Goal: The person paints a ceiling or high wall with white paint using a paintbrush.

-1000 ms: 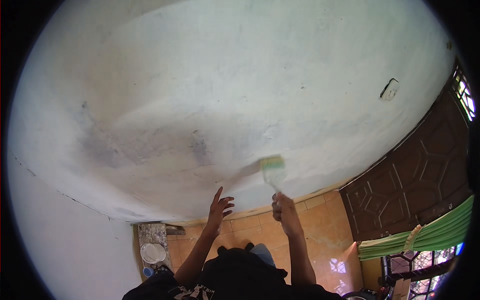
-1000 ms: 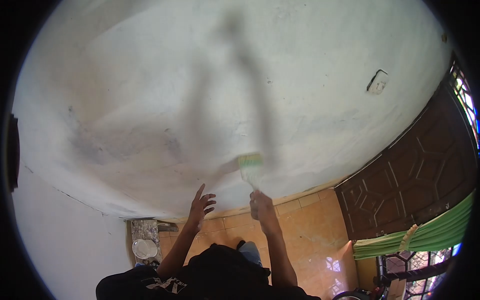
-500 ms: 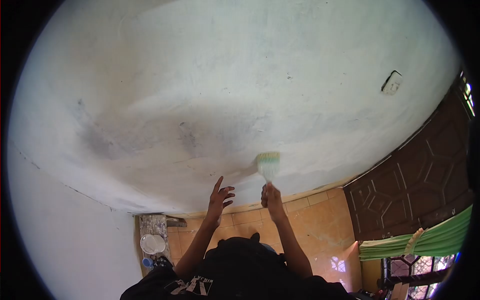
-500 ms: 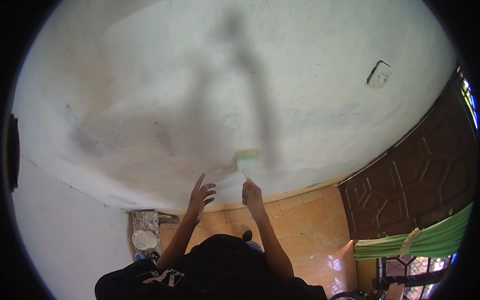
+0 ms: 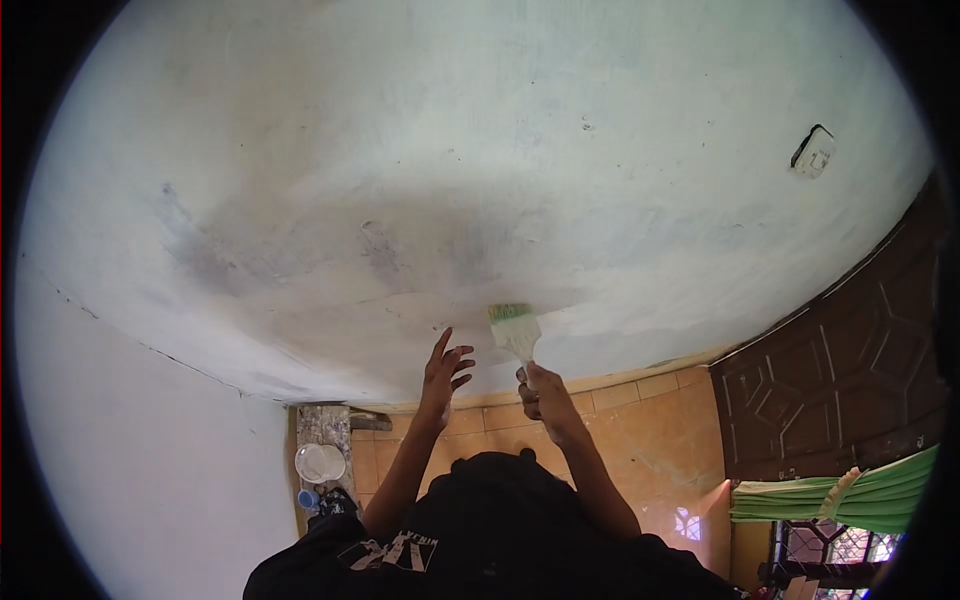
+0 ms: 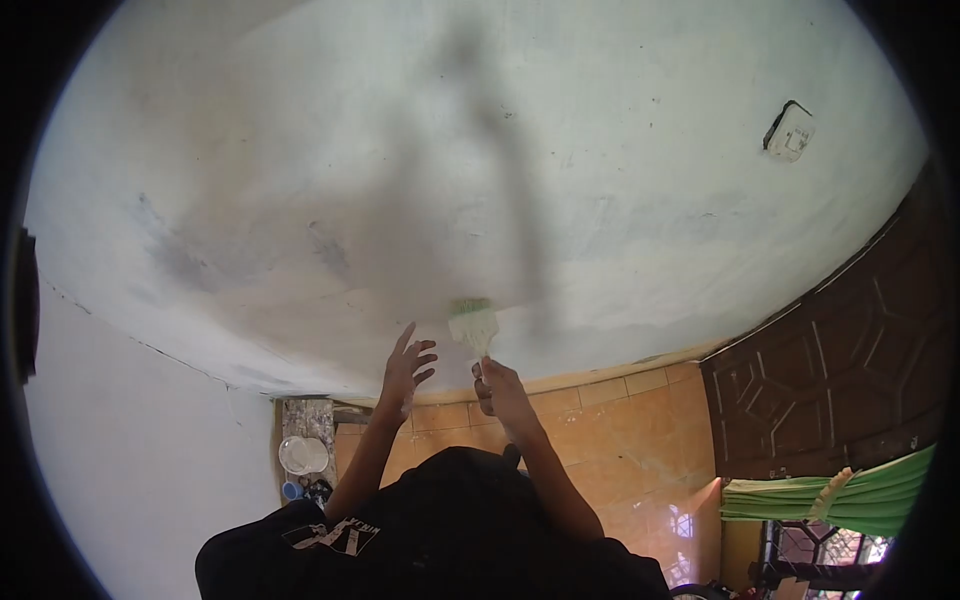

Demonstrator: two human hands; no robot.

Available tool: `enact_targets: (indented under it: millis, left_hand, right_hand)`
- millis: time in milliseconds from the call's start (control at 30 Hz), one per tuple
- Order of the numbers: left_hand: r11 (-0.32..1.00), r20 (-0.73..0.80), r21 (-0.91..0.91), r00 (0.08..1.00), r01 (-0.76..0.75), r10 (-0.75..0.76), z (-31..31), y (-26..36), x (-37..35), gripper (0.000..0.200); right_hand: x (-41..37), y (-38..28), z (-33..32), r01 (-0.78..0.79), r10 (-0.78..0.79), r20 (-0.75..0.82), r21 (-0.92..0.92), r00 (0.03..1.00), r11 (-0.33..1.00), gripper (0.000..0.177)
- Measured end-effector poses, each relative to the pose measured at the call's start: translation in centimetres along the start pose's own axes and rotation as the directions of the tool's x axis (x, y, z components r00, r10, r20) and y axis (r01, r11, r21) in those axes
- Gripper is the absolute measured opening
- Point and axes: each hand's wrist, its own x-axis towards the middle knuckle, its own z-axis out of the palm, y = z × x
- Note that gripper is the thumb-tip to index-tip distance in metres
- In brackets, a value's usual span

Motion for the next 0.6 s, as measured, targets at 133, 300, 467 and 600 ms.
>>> enact_targets:
  millis: [133, 300, 467, 600]
  left_hand:
    - [1.0, 0.0, 0.0, 1.0, 0.018, -0.018, -0.2, -0.3, 0.2, 0.059]
    - [0.999, 0.012, 0.017, 0.999, 0.032, -0.033, -0.2, 0.1, 0.1, 0.055]
    - [1.0, 0.014, 0.0, 0.999, 0.031, -0.031, -1.3, 0.3, 0.1, 0.059]
    - [1.0, 0.0, -0.006, 1.0, 0.013, -0.013, -3.0, -0.2, -0.3, 0.06]
  right_hand:
    - [-2.4, -4.5, 2.6, 0.207, -0.203, 0.06, -0.058, 0.977, 0.977, 0.038]
    - [-0.2, -8.5, 3.9, 0.454, -0.445, 0.092, -0.149, 0.891, 0.878, 0.043]
    - [7.2, 0.4, -0.4, 0.466, -0.467, 0.053, -0.226, 0.883, 0.855, 0.05]
    - [6.9, 9.3, -3.0, 0.239, -0.261, -0.074, -0.226, 0.962, 0.944, 0.048]
